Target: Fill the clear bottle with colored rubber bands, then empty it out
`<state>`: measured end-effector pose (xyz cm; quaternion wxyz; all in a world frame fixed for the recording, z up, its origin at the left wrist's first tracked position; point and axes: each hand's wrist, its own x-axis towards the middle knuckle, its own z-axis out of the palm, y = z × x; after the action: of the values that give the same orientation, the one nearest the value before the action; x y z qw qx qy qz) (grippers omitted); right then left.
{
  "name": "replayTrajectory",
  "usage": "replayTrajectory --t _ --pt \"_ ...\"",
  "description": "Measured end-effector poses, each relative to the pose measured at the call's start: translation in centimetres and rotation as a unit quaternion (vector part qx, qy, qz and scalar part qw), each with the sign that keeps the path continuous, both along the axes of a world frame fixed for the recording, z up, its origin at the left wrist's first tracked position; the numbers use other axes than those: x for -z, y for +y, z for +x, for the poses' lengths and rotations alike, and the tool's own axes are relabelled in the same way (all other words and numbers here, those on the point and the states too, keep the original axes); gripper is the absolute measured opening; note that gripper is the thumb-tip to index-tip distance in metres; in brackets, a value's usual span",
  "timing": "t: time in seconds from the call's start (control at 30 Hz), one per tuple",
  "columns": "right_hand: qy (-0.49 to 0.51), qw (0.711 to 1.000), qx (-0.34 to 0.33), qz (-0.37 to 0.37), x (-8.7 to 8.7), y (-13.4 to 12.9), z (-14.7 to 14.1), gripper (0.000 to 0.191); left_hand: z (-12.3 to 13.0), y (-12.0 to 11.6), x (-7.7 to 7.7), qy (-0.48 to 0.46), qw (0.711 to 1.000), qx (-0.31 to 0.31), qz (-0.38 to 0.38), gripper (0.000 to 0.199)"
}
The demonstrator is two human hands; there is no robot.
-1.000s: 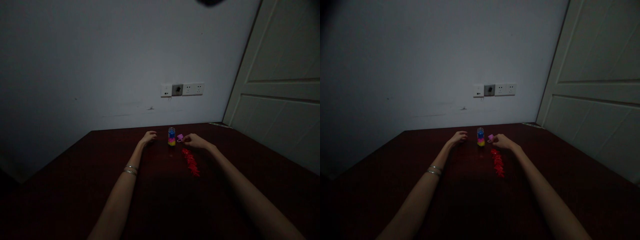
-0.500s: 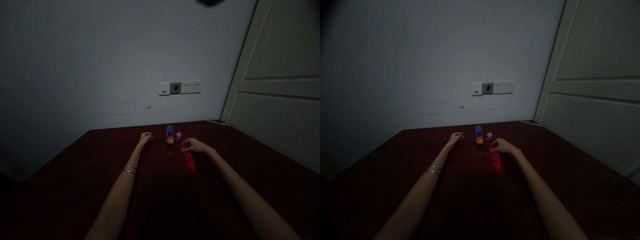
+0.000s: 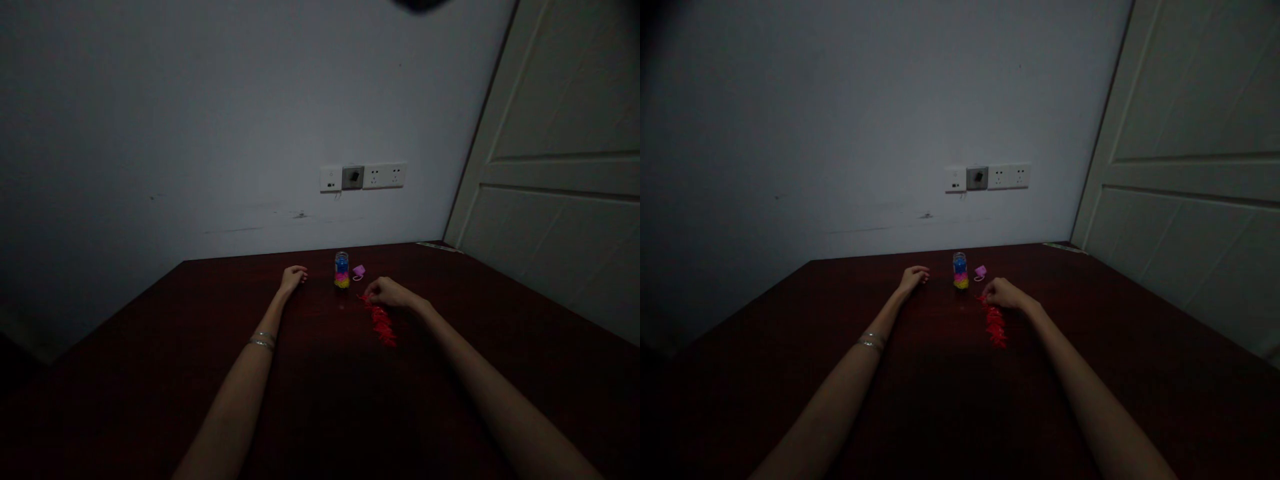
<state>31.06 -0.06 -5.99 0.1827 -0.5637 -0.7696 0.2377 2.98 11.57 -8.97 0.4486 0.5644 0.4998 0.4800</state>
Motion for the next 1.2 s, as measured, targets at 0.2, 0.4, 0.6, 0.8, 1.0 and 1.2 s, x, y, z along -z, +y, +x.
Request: replayTrajectory --t 0.2,0.4,0.6,0.8,1.0,1.2 --pt "0.033 0.999 -0.007 -0.011 0.2 0.3 0.4 0.022 0.0 -0.1 0.1 -0.003 1.0 -0.002 0.009 0.013" --pt "0.096 0.995 0.009 -0.028 0.5 0.5 0.6 0.023 0.0 0.0 0.4 -0.011 1.0 0.002 0.022 0.019" --pt "0.111 0.994 0.015 -0.017 0.4 0.3 0.6 0.026 0.0 0.0 0.4 -0.014 1.0 -0.006 0.024 0.019" --pt "0.14 0.99 0.016 -0.01 0.3 0.3 0.6 0.027 0.0 0.0 0.4 -0.022 0.999 -0.004 0.029 0.017" --pt "0.194 0.981 0.025 -0.011 -0.1 0.1 0.4 0.027 0.3 -0.2 -0.8 -0.067 0.997 -0.043 0.008 0.02" --pt "0.234 0.971 0.041 0.014 -1.8 -0.3 0.1 0.031 1.7 -1.5 -6.4 -0.083 0.994 -0.009 0.076 0.026"
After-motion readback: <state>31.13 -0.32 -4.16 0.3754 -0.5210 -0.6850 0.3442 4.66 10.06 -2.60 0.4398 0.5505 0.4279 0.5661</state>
